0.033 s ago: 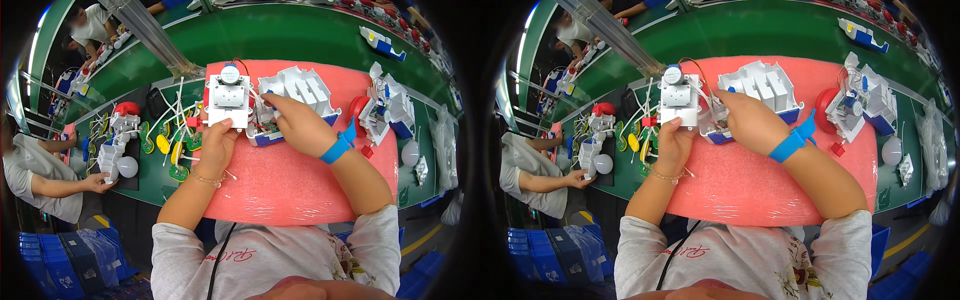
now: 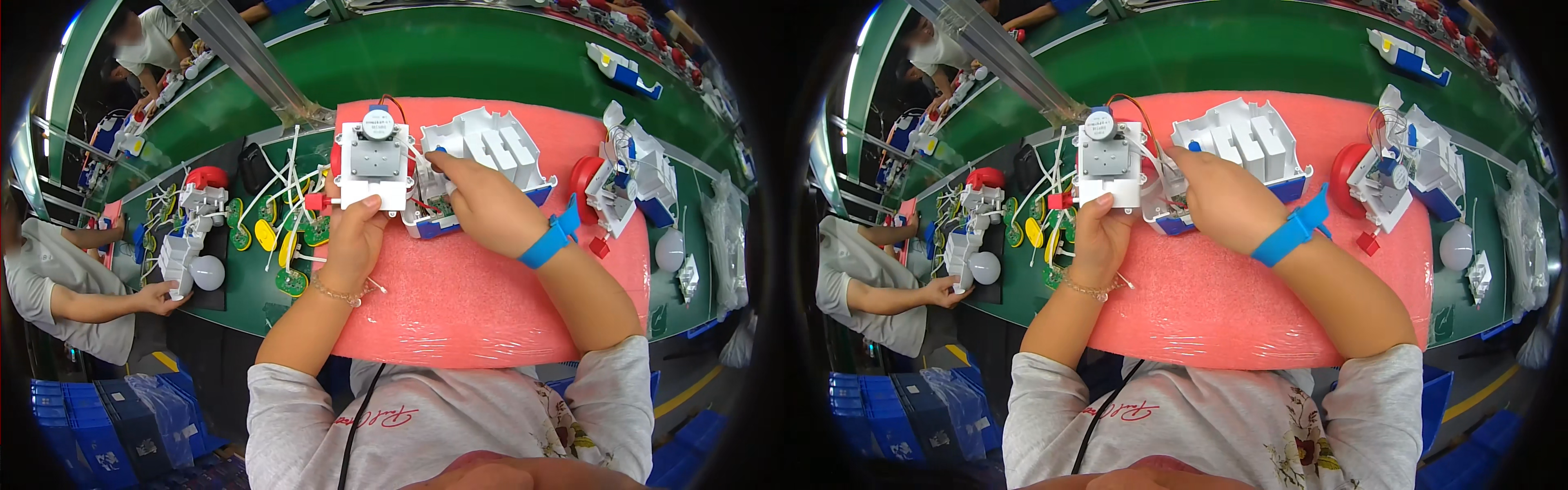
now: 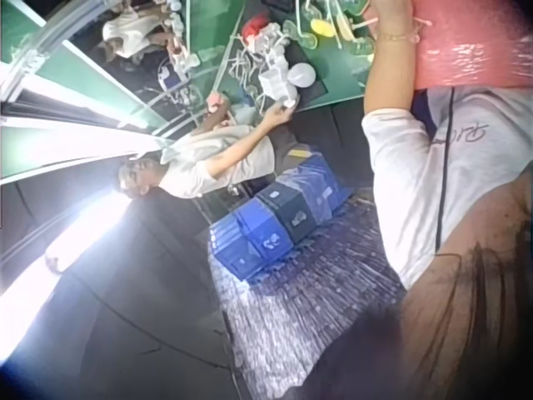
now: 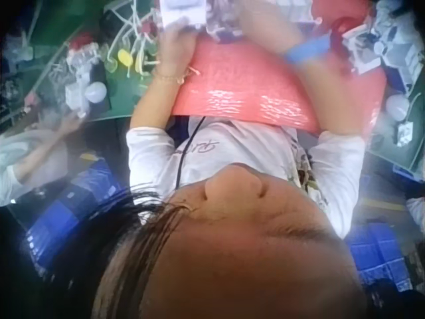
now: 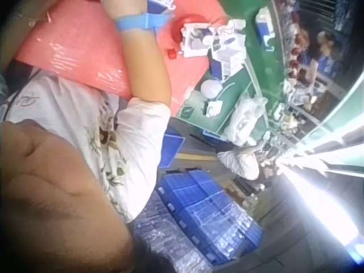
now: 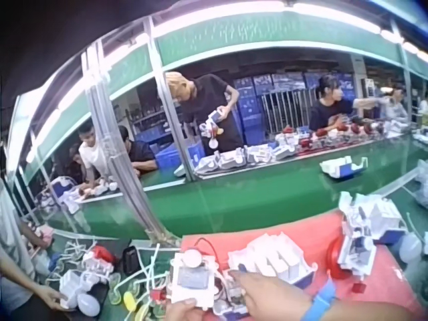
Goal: The person assembles a small electronic device on a pink foam pad. They connect wires to a circuit board, attach a red plastic component, and secure a yellow circular part. The person handles the device with both hands, occasionally using a tool to manipulate small parts.
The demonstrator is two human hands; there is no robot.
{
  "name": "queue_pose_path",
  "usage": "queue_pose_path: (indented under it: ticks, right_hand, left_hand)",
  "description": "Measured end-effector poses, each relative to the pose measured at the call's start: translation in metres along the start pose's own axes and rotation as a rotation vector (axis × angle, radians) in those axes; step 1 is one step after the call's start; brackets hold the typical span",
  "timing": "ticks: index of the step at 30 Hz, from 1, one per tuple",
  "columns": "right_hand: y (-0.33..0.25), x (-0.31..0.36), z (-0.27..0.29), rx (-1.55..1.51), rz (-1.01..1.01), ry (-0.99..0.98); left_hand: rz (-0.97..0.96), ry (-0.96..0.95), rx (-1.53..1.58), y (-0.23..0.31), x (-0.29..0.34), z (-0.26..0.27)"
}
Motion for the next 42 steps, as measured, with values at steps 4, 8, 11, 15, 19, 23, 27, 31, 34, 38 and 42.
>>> queue_pose_path:
  ticks: [4, 8, 11, 15, 19, 23, 27, 31, 34, 38, 42]
  right_hand:
    - [-0.008, -0.001, -0.008, 0.247, -0.190, -0.100]
    - [-0.011, -0.006, -0.009, 0.227, -0.144, -0.022]
    - [-0.014, -0.003, 0.002, -0.005, -0.024, 0.104]
    - [-0.010, -0.005, -0.005, -0.072, 0.112, 0.096]
    - [0.000, -0.007, -0.013, -0.145, -0.053, 0.008]
    - [-0.006, -0.003, -0.012, -0.178, -0.136, -0.089]
    - [-0.007, 0.000, -0.010, -0.170, -0.217, -0.291]
    - [-0.008, 0.002, 0.001, -0.260, -0.300, -0.422]
    - [-0.002, -0.003, -0.001, -0.118, -0.231, -0.390]
    - [-0.015, -0.014, -0.010, 0.275, -0.072, -0.329]
    - [-0.035, -0.016, -0.017, 0.345, 0.028, -0.319]
  left_hand:
    - [-0.166, -0.001, -0.091, 0.004, 0.004, -0.001]
    - [-0.100, -0.045, -0.186, 0.008, 0.011, -0.003]
    - [-0.058, -0.018, -0.206, 0.008, 0.016, -0.004]
    - [-0.235, -0.113, -0.173, 0.007, 0.006, -0.007]
    - [-0.327, -0.161, -0.220, 0.017, 0.007, -0.012]
    - [-0.268, -0.178, -0.109, 0.018, 0.007, -0.012]
    - [-0.258, -0.157, -0.081, 0.017, 0.006, -0.012]
    - [-0.254, -0.148, -0.128, 0.020, 0.005, -0.010]
    - [-0.263, -0.145, -0.117, 0.021, 0.005, -0.011]
    - [-0.241, -0.140, -0.074, 0.016, 0.002, -0.009]
    - [-0.175, -0.080, -0.008, 0.016, 0.002, -0.002]
Point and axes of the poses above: each hand's wrist, its own x-axis away from the middle knuckle, its own z-axis out of the back of the hand, y = z × x, the point moved 6 cm from there along -x, towards the middle knuckle, and after that the axes turned 12 degrees about -z, right-handed, at the moved point
